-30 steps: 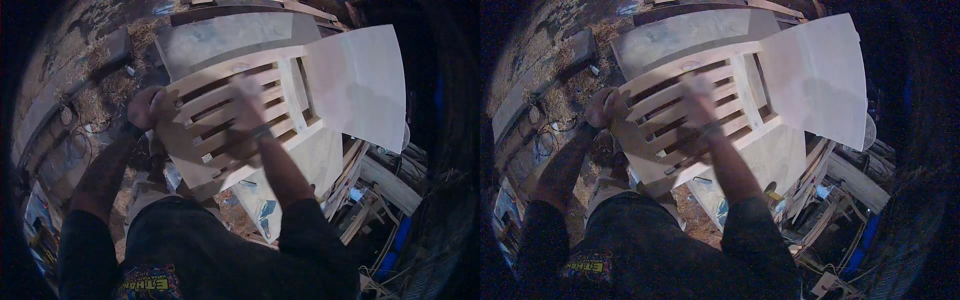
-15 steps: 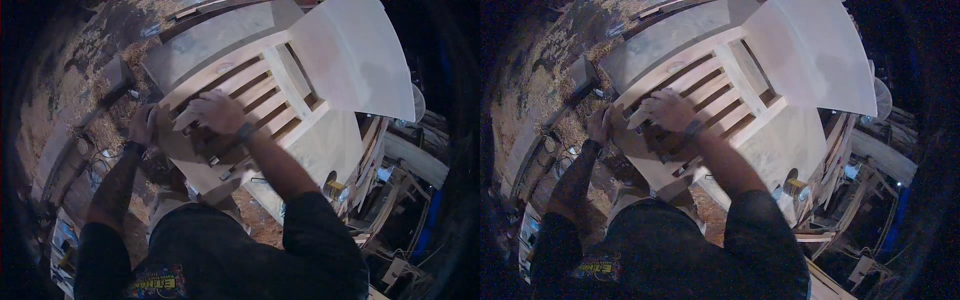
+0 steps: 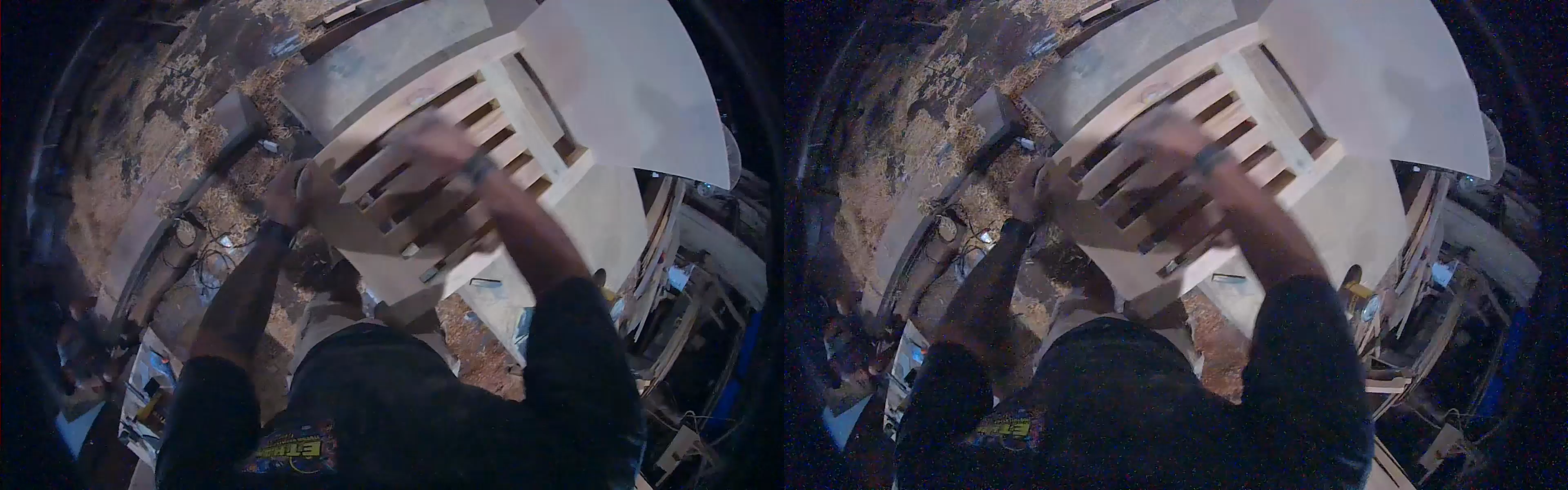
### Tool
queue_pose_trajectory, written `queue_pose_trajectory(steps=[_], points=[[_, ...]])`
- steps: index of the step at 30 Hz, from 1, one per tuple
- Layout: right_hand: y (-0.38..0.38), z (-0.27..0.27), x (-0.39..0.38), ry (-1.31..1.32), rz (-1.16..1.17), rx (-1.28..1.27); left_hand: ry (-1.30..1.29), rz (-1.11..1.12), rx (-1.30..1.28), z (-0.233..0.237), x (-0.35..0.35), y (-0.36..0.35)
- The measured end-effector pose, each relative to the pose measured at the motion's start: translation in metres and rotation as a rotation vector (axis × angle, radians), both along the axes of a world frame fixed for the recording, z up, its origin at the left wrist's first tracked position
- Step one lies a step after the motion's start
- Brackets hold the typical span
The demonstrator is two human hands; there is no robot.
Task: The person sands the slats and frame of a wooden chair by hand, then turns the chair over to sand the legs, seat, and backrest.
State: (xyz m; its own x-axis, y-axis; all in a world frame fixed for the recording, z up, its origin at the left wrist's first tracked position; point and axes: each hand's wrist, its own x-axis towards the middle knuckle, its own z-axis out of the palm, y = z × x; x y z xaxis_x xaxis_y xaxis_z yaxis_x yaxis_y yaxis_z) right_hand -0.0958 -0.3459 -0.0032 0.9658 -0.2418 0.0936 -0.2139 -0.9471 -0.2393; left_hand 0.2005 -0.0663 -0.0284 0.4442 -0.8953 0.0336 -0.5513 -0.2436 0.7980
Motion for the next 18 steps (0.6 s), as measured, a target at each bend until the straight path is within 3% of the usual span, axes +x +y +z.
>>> queue_pose_trajectory(steps=[1,3,4,7,9,11,14,15,17,18], points=[[-0.04,-0.012,-0.016,0.109,-0.072,0.012,-0.037,0.016,0.018,-0.003,0.001,0.001],[-0.066,0.055,-0.021,0.108,-0.316,0.164,-0.008,-0.006,0.007,0.004,-0.001,0.0],[-0.049,0.071,-0.014,0.232,-0.365,0.133,0.012,-0.02,-0.004,0.008,-0.001,-0.001],[0.009,-0.027,0.009,-0.285,0.054,0.171,-0.083,-0.043,-0.041,0.009,-0.001,-0.001],[0.129,0.103,0.083,0.378,-0.06,0.013,0.026,-0.067,-0.086,0.013,-0.001,-0.004],[0.123,0.066,0.074,0.146,0.004,0.133,0.084,-0.086,-0.077,0.014,0.002,-0.004],[0.034,0.023,0.017,0.086,-0.213,0.034,0.056,-0.08,-0.079,0.006,0.003,-0.004],[-0.007,0.053,0.006,0.34,-0.397,0.044,0.019,-0.063,-0.125,0.001,0.0,-0.002],[-0.05,0.094,-0.004,0.317,-0.439,0.125,0.013,-0.045,-0.137,0.0,-0.001,-0.001],[-0.034,0.068,-0.003,0.244,-0.399,0.091,0.046,-0.052,-0.096,0.005,0.0,-0.001]])
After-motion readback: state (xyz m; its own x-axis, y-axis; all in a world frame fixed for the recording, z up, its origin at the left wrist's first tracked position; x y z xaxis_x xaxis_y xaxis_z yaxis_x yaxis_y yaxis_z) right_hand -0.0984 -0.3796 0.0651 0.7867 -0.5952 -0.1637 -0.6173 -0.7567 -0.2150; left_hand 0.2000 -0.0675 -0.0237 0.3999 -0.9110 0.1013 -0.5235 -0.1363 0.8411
